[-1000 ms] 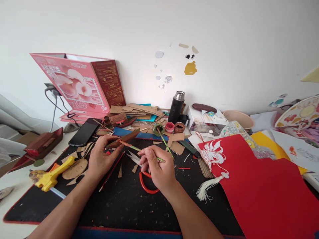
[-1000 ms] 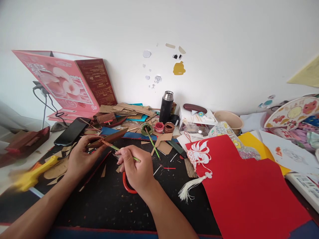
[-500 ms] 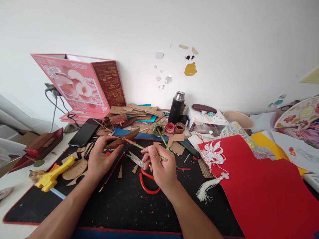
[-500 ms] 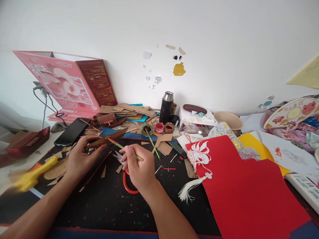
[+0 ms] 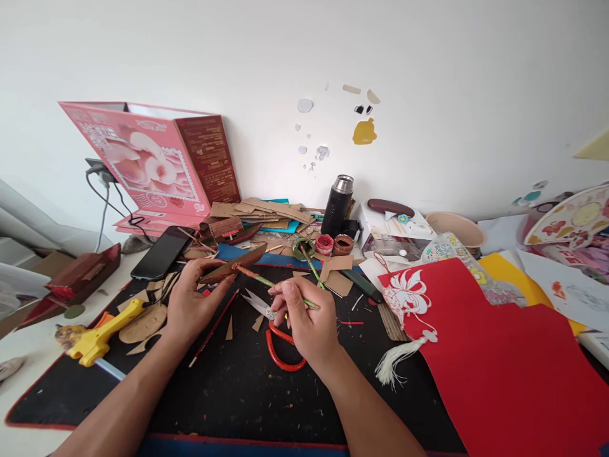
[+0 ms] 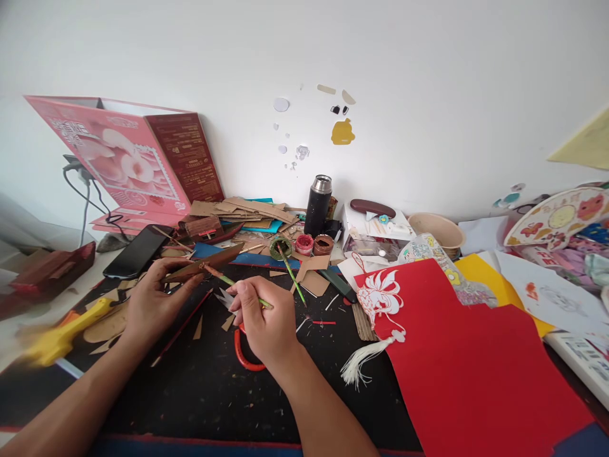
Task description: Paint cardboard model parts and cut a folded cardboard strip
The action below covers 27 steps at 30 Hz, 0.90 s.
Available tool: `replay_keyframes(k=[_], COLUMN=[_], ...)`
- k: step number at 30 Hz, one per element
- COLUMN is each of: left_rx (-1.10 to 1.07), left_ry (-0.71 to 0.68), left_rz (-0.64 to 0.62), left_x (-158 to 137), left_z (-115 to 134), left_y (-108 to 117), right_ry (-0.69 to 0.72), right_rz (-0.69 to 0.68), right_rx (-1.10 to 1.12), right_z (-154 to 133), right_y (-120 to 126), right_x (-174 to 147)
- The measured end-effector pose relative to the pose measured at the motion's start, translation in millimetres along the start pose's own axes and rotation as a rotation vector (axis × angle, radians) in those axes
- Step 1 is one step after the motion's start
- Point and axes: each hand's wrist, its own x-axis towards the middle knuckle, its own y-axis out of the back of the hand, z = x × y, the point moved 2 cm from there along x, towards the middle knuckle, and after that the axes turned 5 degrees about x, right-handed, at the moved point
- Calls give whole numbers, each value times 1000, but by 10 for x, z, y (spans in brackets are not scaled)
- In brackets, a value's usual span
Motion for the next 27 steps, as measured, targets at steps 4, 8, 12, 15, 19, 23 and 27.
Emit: replay_keyframes(k=[4,8,12,15,19,23,27], left_rx=[8,10,2,10,27,24,22], left_ry=[1,1,10,13,9,9,3], left_rz=[-3,-6,-8,-3,-3,-4,-5], left_x=[-6,-3,-1,1,9,11,5], left_z=[-4,-23,-36,-24,5,7,-3], left_y=[8,9,4,9,21,22,21], right_ry=[-13,-19,-9,1,-8,-10,13], right_rz=[47,89,37,15,72,87,41], right_rx=[-18,-26,-37,-51,-72,-83,-89], right_z=[11,16,4,4,16,12,5], right_y=[22,42,16,7,37,43,23], right_x=[16,26,12,12,33,35,23])
